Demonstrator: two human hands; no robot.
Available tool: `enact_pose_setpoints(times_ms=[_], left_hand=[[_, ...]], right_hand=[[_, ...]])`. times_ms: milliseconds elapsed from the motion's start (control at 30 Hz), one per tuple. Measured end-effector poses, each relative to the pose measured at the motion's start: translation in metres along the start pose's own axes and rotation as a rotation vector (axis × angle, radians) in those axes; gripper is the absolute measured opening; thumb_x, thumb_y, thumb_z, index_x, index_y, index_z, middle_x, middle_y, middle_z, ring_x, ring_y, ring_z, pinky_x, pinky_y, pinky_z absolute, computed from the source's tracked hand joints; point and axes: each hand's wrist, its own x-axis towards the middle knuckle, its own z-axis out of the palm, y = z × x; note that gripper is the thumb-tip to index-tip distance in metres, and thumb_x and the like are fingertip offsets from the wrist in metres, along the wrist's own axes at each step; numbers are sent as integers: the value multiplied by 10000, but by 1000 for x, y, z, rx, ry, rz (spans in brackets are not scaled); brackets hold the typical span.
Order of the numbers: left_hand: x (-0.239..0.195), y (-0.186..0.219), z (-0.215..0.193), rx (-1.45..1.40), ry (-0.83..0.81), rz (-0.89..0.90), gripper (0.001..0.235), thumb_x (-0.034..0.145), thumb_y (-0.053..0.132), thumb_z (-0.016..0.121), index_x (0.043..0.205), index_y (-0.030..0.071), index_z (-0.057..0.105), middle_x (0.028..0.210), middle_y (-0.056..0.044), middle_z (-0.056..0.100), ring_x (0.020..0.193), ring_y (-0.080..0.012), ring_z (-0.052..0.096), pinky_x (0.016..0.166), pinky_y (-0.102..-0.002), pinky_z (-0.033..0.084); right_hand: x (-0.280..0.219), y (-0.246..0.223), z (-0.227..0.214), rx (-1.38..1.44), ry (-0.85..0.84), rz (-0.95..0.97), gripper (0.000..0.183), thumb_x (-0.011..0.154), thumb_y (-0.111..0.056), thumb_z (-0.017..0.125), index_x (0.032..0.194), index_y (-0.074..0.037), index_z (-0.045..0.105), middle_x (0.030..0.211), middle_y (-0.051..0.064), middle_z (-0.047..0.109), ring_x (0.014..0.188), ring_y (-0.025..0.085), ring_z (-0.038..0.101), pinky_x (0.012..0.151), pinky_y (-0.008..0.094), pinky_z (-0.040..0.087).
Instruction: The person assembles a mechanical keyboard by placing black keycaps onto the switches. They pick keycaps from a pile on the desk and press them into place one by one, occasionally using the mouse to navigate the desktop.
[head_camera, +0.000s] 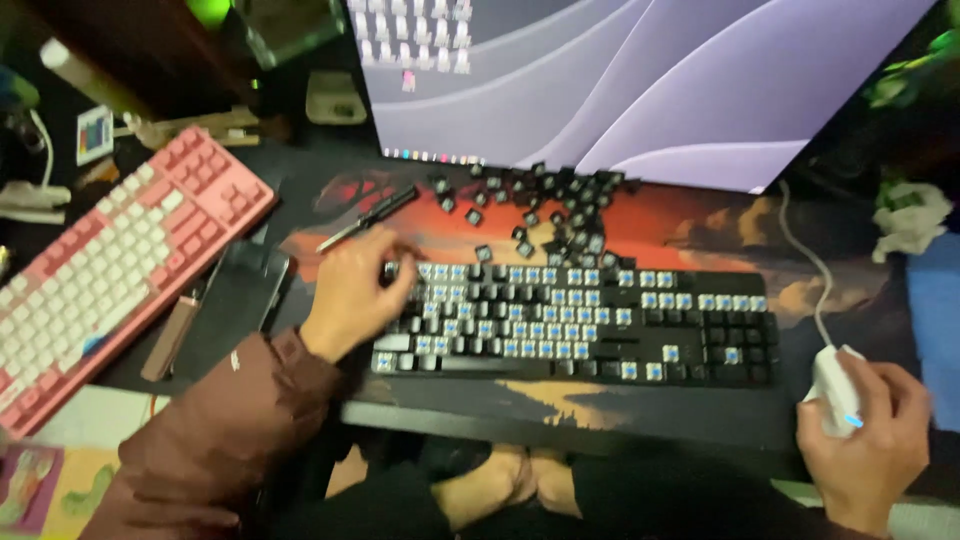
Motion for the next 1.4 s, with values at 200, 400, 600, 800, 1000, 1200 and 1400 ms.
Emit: enact_pose_setpoints(times_ms=[200,400,600,800,1000,1200,1400], left_hand=[[-10,15,-4,432,-216,174,973,1077,847,486,1604,45,650,1386,-217,741,1261,-421,652,1115,-580,474],[-24,15,-11,455,-356,457,1752,662,1133,892,1907,51,302,1679,-278,571,1504,-483,552,1367,-665,300],[-21,18,-10,445,-400,435,1619,729,943,938,1911,52,285,1634,-273,567,1409,-462,557,1263,-613,375],[-22,20,-3,410,-375,424,1616,744,899,953,1933,69,238,1688,-292,572,1470,-497,576,1281,-616,394],[-19,20,-1,426,-365,432,1626,737,999,920,1924,93,279,1632,-269,596,1356,-468,608,1178,-616,447],[6,36,-11,276,-551,198,1021,1162,870,423,1900,168,349,1463,-168,626,1440,-412,619,1239,-612,447],[36,41,9,103,-661,83,798,1250,747,101,1621,256,609,1344,-139,647,1326,-397,612,1137,-546,458]], right_hand=[[12,-9,2,-16,13,56,707,988,28,927,1694,17,883,1616,242,723,1355,413,758,1128,509,669],[20,-7,5,61,69,28,618,1034,86,921,1649,95,858,1653,301,702,1439,477,722,1241,563,627],[26,0,15,28,26,43,609,1056,11,892,1662,46,860,1651,269,702,1444,447,715,1219,543,616],[61,-7,-1,-316,8,-132,614,1109,-274,950,1697,-104,903,1823,201,716,1791,403,538,1495,533,365],[183,-127,-43,396,-160,-481,394,1022,-140,828,1399,-24,820,1427,159,828,1251,347,782,1104,474,610],[257,-216,-17,419,-886,-357,365,1178,-153,637,1454,-187,872,1483,233,803,1396,522,795,1193,682,635],[275,-262,-13,387,-1076,-279,368,1176,-254,760,1529,-208,854,1570,271,722,1360,489,820,1171,663,659]])
